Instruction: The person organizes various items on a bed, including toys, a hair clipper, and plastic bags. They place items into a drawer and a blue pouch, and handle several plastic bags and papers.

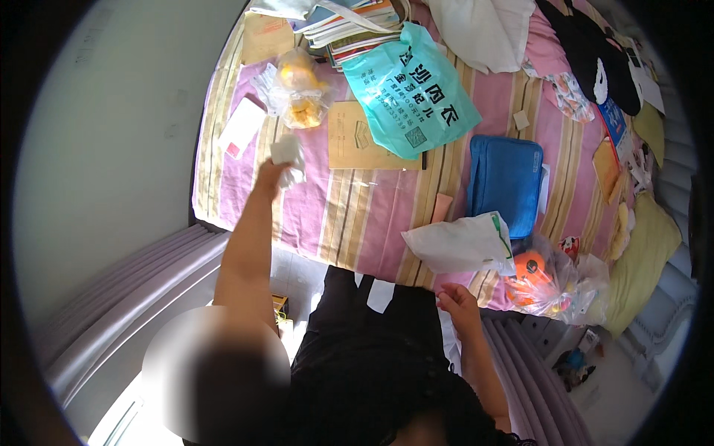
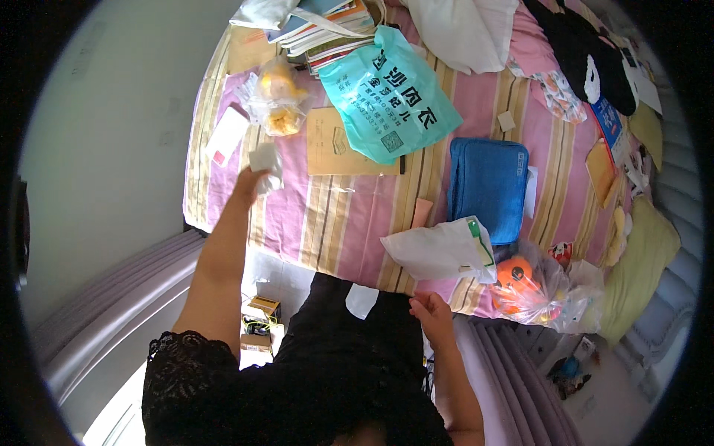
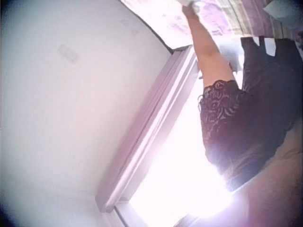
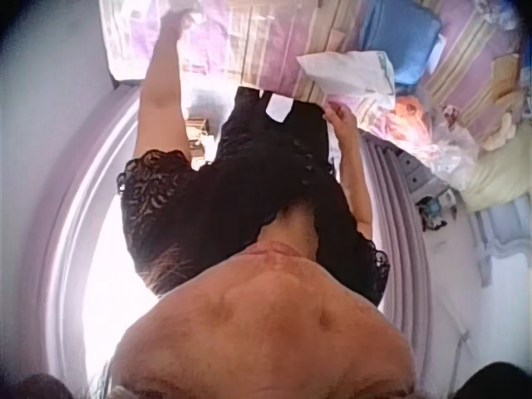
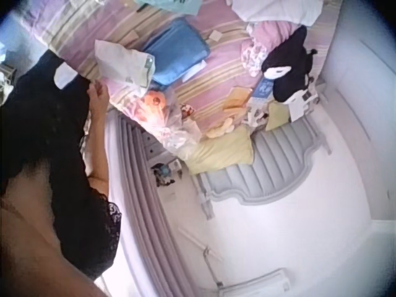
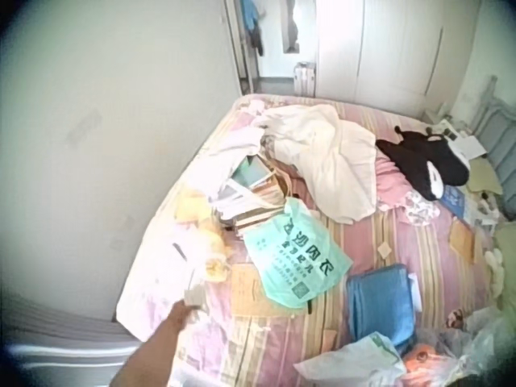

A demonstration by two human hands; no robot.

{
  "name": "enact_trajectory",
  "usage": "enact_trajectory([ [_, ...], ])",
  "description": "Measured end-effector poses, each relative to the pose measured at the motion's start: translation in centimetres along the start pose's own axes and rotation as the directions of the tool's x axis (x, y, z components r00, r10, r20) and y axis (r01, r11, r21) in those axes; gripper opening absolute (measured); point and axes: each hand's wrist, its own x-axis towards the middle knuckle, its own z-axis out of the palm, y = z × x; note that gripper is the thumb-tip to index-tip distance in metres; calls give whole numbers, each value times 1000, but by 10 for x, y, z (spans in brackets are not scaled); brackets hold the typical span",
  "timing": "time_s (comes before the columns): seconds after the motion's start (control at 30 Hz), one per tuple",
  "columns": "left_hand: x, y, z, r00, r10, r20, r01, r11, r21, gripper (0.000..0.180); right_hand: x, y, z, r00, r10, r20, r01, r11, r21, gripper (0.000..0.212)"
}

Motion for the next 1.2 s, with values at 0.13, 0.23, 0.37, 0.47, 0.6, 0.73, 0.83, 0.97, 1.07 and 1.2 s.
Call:
enact_trajectory([
  [0.13,15,7,22,795,406,-450,168,566,807,91,4,3,4,995,-90,-42,84,988,-132,28],
  [0.23,2,-36,69,785,591,-186,-173,498,850,71,2,-35,4,905,-335,-262,161,841,-516,25],
  [0.37,-64,-103,176,818,555,150,-540,653,532,36,15,-88,-27,395,-911,-120,65,158,-985,49],
  [0.47,-101,-128,243,876,240,419,-416,815,403,29,34,-83,-61,617,-769,-170,6,221,-975,48],
  [0.6,-128,-134,294,840,124,528,-414,775,477,25,47,-44,-64,864,-480,149,201,58,-978,12],
  [0.73,-130,-140,323,914,107,390,-364,639,678,31,-22,-37,-8,893,-287,346,417,242,-876,9],
  [0.83,-145,-100,351,972,5,236,-207,497,843,33,-38,-14,-1,848,-270,455,525,317,-790,15],
  [0.97,-137,-93,366,978,31,208,-198,473,859,36,-35,3,-6,826,-392,405,534,315,-785,14],
  [1.07,-112,-98,352,955,34,296,-254,611,750,34,-32,-5,-9,814,-440,378,536,320,-781,12],
  [1.2,-97,-112,303,928,114,356,-354,570,741,29,-21,-7,-14,793,-490,361,564,366,-740,9],
])
